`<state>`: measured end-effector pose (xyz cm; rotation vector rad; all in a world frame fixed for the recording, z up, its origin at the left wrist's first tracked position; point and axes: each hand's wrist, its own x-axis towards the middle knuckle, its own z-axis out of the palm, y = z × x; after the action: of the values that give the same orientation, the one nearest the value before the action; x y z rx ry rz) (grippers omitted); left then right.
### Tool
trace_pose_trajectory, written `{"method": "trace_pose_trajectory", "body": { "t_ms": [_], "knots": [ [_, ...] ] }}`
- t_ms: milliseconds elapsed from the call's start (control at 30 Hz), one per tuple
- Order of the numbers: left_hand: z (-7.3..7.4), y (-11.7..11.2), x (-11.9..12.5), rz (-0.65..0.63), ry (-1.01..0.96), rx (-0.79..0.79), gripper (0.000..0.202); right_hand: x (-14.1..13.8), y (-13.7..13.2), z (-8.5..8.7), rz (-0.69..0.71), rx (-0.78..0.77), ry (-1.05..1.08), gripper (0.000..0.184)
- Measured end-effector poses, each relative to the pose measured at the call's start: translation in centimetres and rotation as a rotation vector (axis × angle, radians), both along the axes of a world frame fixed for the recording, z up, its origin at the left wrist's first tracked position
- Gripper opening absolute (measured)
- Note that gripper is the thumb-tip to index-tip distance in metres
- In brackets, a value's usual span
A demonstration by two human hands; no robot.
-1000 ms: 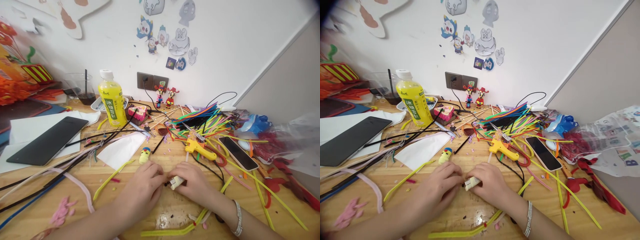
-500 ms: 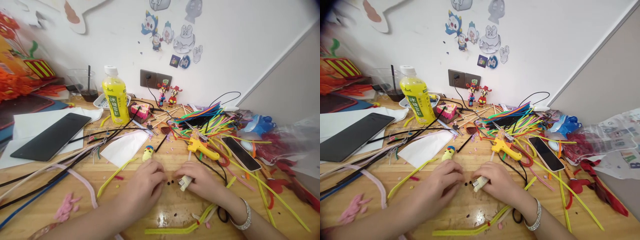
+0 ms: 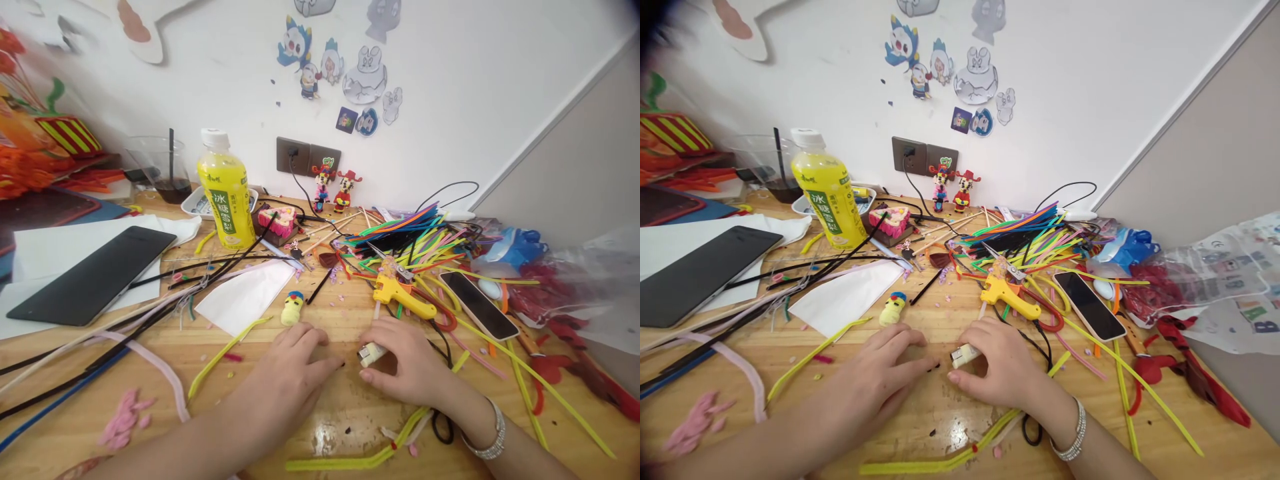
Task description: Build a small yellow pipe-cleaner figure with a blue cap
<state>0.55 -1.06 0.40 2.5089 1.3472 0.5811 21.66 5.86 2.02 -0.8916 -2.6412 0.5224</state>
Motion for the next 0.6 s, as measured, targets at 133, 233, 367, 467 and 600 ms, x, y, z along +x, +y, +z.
{"method": "trace_pose_trajectory", "body": {
  "t_ms": [133, 233, 367, 467, 600],
  "knots": [
    [-0.17, 0.0, -0.11, -0.004, 0.005, 0.008, 0.032, -0.05, -0.12, -0.06, -0.003, 0.043, -0.024, 0.022],
    [-0.17, 0.01, -0.13, -0.009, 0.023, 0.017, 0.033, -0.11, -0.13, -0.06, -0.014, 0.094, -0.06, 0.019],
    [0.02, -0.02, -0.13, -0.024, 0.06, 0.046, 0.035, -0.08, -0.12, -0.1, -0.025, 0.153, -0.09, 0.018],
    [0.19, -0.04, -0.15, -0.037, 0.096, 0.046, 0.037, 0.0, -0.1, -0.19, -0.025, 0.168, -0.1, 0.019],
    [0.21, 0.02, -0.19, -0.042, 0.113, 0.057, 0.038, 0.15, 0.0, -0.2, -0.015, 0.179, -0.108, 0.019]
  ]
}}
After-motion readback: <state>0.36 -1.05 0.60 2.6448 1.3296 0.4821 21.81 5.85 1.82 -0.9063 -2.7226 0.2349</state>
